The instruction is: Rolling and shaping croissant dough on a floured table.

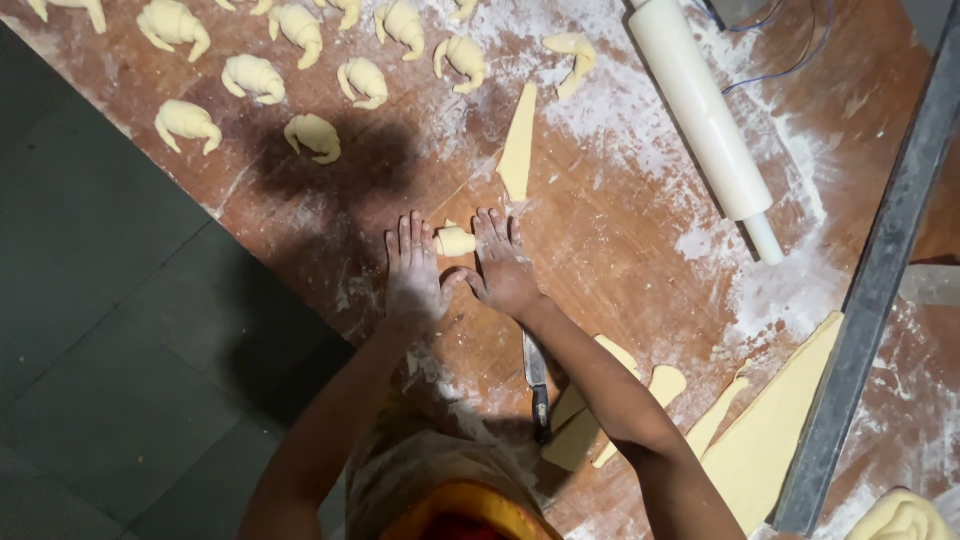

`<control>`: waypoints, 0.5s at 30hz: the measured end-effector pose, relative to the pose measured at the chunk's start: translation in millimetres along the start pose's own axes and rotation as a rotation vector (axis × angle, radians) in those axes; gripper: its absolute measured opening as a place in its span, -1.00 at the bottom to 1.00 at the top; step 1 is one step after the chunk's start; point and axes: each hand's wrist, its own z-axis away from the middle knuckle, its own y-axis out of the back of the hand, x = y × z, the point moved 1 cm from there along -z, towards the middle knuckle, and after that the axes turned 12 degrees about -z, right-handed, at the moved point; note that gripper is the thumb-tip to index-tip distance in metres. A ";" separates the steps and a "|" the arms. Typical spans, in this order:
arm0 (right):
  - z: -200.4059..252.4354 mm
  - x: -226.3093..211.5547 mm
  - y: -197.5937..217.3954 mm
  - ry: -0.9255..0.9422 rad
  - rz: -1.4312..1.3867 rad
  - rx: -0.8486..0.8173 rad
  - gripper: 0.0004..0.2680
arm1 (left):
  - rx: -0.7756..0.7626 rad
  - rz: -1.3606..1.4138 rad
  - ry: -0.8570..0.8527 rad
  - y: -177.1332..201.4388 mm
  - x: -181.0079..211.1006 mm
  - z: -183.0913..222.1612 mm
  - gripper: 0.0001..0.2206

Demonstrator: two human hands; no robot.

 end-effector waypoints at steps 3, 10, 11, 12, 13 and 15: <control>6.4 -2.8 9.8 -0.020 -0.129 0.019 -0.36 | 0.061 0.020 -0.032 12.6 3.3 15.0 -0.18; 24.5 10.2 -26.0 -0.042 -0.193 0.076 -0.46 | -0.084 -0.029 0.028 -7.2 13.5 30.2 -0.26; 16.2 6.6 -22.9 -0.052 -0.111 0.071 -0.46 | -0.018 -0.004 0.050 -6.6 14.3 22.3 -0.27; 7.7 2.7 -20.2 -0.059 -0.030 0.064 -0.47 | 0.049 0.020 0.077 -5.7 15.2 15.3 -0.27; 4.9 -1.0 -15.0 -0.055 -0.027 0.068 -0.47 | 0.055 0.018 0.076 -3.5 17.5 11.1 -0.27; -3.9 -9.3 -5.3 -0.107 0.006 0.062 -0.41 | 0.048 -0.020 0.175 2.1 18.5 2.1 -0.28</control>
